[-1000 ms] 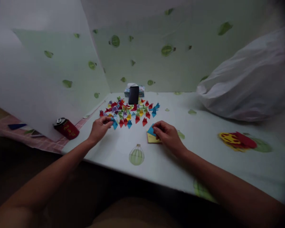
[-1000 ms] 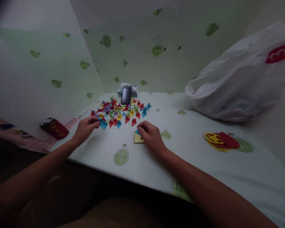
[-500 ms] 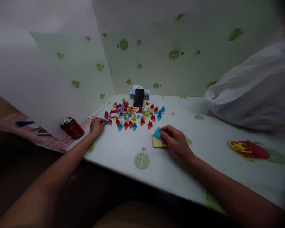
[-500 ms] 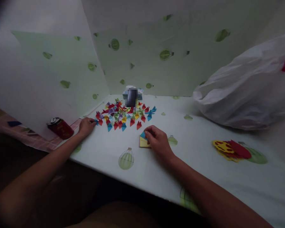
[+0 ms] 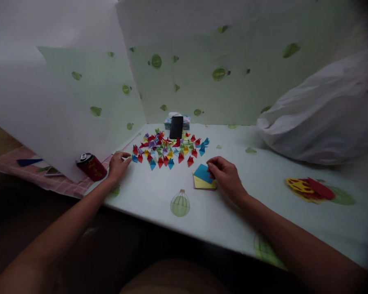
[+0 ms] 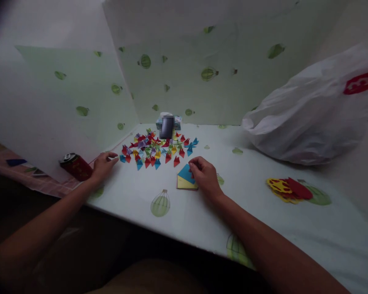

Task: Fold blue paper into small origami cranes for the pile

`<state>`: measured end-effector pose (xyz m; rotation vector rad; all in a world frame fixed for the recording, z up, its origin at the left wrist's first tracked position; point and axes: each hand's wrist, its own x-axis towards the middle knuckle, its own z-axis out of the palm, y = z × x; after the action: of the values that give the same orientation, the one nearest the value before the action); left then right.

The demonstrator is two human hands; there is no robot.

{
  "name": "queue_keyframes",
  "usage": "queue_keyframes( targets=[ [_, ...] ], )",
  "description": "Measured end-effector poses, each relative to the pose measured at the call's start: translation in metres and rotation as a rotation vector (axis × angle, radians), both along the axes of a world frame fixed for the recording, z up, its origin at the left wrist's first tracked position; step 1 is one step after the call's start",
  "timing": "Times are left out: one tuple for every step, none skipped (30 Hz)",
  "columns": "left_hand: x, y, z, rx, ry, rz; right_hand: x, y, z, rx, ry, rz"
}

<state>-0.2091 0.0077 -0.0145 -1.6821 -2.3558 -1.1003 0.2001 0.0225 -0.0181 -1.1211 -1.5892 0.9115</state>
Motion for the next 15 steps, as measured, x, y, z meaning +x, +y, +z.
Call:
queue_keyframes(
  targets=[
    [0.005, -0.003, 0.003, 0.019, -0.004, -0.02, 0.0, 0.0, 0.0, 0.021, -0.032, -0.014],
    [0.012, -0.005, 0.007, 0.04, -0.006, -0.045, 0.0, 0.001, 0.0, 0.042, -0.065, -0.035],
    [0.02, -0.006, 0.011, 0.061, -0.008, -0.071, 0.001, 0.002, -0.001, 0.057, -0.088, -0.06],
    [0.028, -0.007, 0.015, 0.083, -0.01, -0.103, 0.002, 0.004, -0.001, 0.07, -0.114, -0.078],
    [0.038, -0.007, 0.018, 0.103, -0.012, -0.143, 0.003, 0.007, -0.002, 0.077, -0.144, -0.094],
    [0.049, -0.006, 0.021, 0.12, -0.016, -0.186, 0.004, 0.01, -0.002, 0.078, -0.175, -0.11],
    [0.06, -0.004, 0.024, 0.135, -0.022, -0.233, 0.006, 0.014, -0.004, 0.073, -0.208, -0.126],
    [0.072, -0.002, 0.026, 0.141, -0.029, -0.282, 0.007, 0.017, -0.005, 0.066, -0.243, -0.146],
    [0.084, 0.0, 0.027, 0.142, -0.037, -0.33, 0.009, 0.021, -0.006, 0.057, -0.278, -0.157],
    [0.097, 0.002, 0.027, 0.141, -0.048, -0.377, 0.01, 0.024, -0.008, 0.046, -0.313, -0.163],
    [0.11, 0.005, 0.027, 0.127, -0.056, -0.431, 0.012, 0.025, -0.009, 0.035, -0.348, -0.167],
    [0.123, 0.008, 0.025, 0.106, -0.066, -0.487, 0.012, 0.026, -0.01, 0.024, -0.384, -0.157],
    [0.136, 0.011, 0.022, 0.082, -0.078, -0.542, 0.013, 0.026, -0.01, 0.013, -0.418, -0.14],
    [0.148, 0.015, 0.019, 0.051, -0.086, -0.599, 0.013, 0.025, -0.01, 0.006, -0.449, -0.117],
    [0.16, 0.018, 0.014, 0.022, -0.093, -0.649, 0.012, 0.024, -0.01, 0.002, -0.477, -0.088]
  ],
)
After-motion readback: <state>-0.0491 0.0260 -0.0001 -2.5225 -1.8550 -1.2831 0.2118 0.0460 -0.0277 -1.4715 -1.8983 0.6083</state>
